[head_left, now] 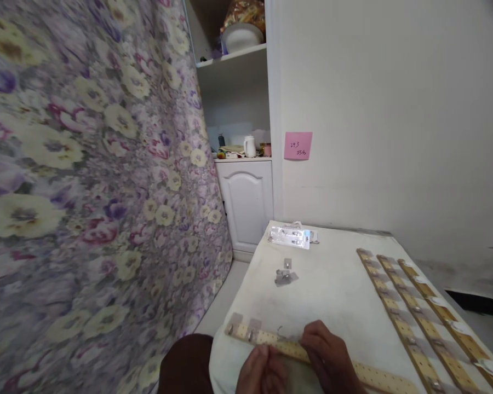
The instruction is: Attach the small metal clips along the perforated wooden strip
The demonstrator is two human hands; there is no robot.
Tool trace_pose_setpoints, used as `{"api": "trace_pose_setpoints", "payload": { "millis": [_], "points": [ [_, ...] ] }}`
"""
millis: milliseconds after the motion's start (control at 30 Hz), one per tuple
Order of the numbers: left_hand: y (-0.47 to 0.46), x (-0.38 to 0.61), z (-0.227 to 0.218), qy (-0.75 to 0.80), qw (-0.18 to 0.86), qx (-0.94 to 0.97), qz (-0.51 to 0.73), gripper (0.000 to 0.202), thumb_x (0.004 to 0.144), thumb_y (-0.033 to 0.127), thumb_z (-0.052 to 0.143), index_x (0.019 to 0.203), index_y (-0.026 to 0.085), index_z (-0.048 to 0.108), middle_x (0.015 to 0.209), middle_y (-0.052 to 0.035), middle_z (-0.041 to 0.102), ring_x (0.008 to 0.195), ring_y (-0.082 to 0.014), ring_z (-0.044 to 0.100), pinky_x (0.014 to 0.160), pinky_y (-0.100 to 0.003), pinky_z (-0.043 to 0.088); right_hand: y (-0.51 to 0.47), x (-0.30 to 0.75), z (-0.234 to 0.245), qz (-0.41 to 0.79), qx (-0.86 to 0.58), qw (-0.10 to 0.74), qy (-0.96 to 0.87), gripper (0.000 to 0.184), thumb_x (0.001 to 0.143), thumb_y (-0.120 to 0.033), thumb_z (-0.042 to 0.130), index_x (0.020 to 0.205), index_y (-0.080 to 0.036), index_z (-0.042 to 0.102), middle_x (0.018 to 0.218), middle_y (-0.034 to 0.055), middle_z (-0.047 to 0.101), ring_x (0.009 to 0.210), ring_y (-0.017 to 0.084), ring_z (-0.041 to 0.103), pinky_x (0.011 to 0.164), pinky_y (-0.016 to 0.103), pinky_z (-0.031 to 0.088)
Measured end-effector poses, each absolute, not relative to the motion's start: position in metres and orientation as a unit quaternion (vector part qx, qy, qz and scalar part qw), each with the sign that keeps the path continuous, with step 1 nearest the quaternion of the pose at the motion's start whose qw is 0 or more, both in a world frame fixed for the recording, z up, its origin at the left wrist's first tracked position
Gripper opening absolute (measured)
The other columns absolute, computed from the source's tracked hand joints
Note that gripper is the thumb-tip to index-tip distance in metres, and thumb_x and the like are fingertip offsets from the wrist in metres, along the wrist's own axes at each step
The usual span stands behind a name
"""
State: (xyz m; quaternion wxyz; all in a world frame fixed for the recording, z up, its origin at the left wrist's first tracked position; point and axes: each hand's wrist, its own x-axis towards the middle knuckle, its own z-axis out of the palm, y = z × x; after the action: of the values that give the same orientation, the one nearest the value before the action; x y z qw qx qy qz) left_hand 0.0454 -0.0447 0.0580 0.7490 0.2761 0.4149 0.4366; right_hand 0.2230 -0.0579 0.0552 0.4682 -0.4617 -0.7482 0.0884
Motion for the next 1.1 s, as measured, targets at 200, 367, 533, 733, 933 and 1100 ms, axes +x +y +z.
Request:
{"api": "trace_pose_setpoints", "payload": {
  "millis": [200,367,533,733,933,1100],
  "points": [
    [-0.050,0.050,0.073,0.376,0.817,0.195,0.392,0.033,0.068,0.043,0.068,0.081,0.015,0.056,0.056,-0.0018,0.064,0.037,-0.0078,0.051,0.036,-0.016,0.030,-0.077,0.220,0.066,0.231,-0.514,0.459,-0.687,0.019,0.082,-0.027,0.047,0.078,-0.028,0.065,0.071,0.0017,0.066,0.064,0.014,0.061,0.059,0.022,0.050],
    [-0.059,0.045,0.079,0.337,0.825,0.176,0.419,0.019,0.067,0.025,0.071,0.073,0.014,0.057,0.055,-0.0002,0.062,0.047,-0.0072,0.054,0.045,-0.015,0.037,-0.084,0.221,0.065,0.262,-0.510,0.456,-0.681,0.016,0.081,-0.026,0.047,0.079,-0.027,0.063,0.077,0.0025,0.069,0.070,0.015,0.064,0.064,0.022,0.051],
    [-0.063,0.041,0.074,0.336,0.830,0.223,0.385,0.018,0.069,0.023,0.069,0.074,0.014,0.055,0.059,-0.0013,0.063,0.043,-0.0050,0.054,0.042,-0.014,0.036,-0.085,0.225,0.044,0.197,-0.453,0.455,-0.741,0.022,0.085,-0.018,0.043,0.092,-0.027,0.062,0.098,0.0044,0.065,0.087,0.014,0.062,0.076,0.024,0.050],
    [-0.061,0.041,0.049,0.430,0.774,0.274,0.375,0.031,0.065,0.036,0.070,0.070,0.019,0.044,0.060,-0.0013,0.065,0.044,-0.0077,0.057,0.042,-0.015,0.036,-0.081,0.217,0.033,0.246,-0.506,0.480,-0.673,0.017,0.088,-0.026,0.040,0.085,-0.023,0.057,0.080,0.0022,0.061,0.075,0.014,0.059,0.069,0.024,0.048],
    [-0.051,0.047,0.023,0.471,0.724,0.312,0.395,0.041,0.061,0.051,0.067,0.070,0.020,0.042,0.056,0.0001,0.064,0.042,-0.0097,0.056,0.041,-0.018,0.036,-0.073,0.208,0.041,0.322,-0.563,0.467,-0.601,0.022,0.086,-0.039,0.045,0.085,-0.022,0.058,0.076,0.0005,0.063,0.069,0.015,0.059,0.064,0.023,0.045],
    [-0.049,0.048,0.020,0.495,0.701,0.302,0.416,0.040,0.062,0.051,0.066,0.072,0.019,0.045,0.055,0.0017,0.062,0.043,-0.0105,0.057,0.044,-0.020,0.039,-0.061,0.201,0.039,0.324,-0.587,0.463,-0.579,0.025,0.084,-0.042,0.045,0.079,-0.021,0.059,0.068,0.0004,0.064,0.064,0.016,0.058,0.060,0.024,0.045]
  ]
}}
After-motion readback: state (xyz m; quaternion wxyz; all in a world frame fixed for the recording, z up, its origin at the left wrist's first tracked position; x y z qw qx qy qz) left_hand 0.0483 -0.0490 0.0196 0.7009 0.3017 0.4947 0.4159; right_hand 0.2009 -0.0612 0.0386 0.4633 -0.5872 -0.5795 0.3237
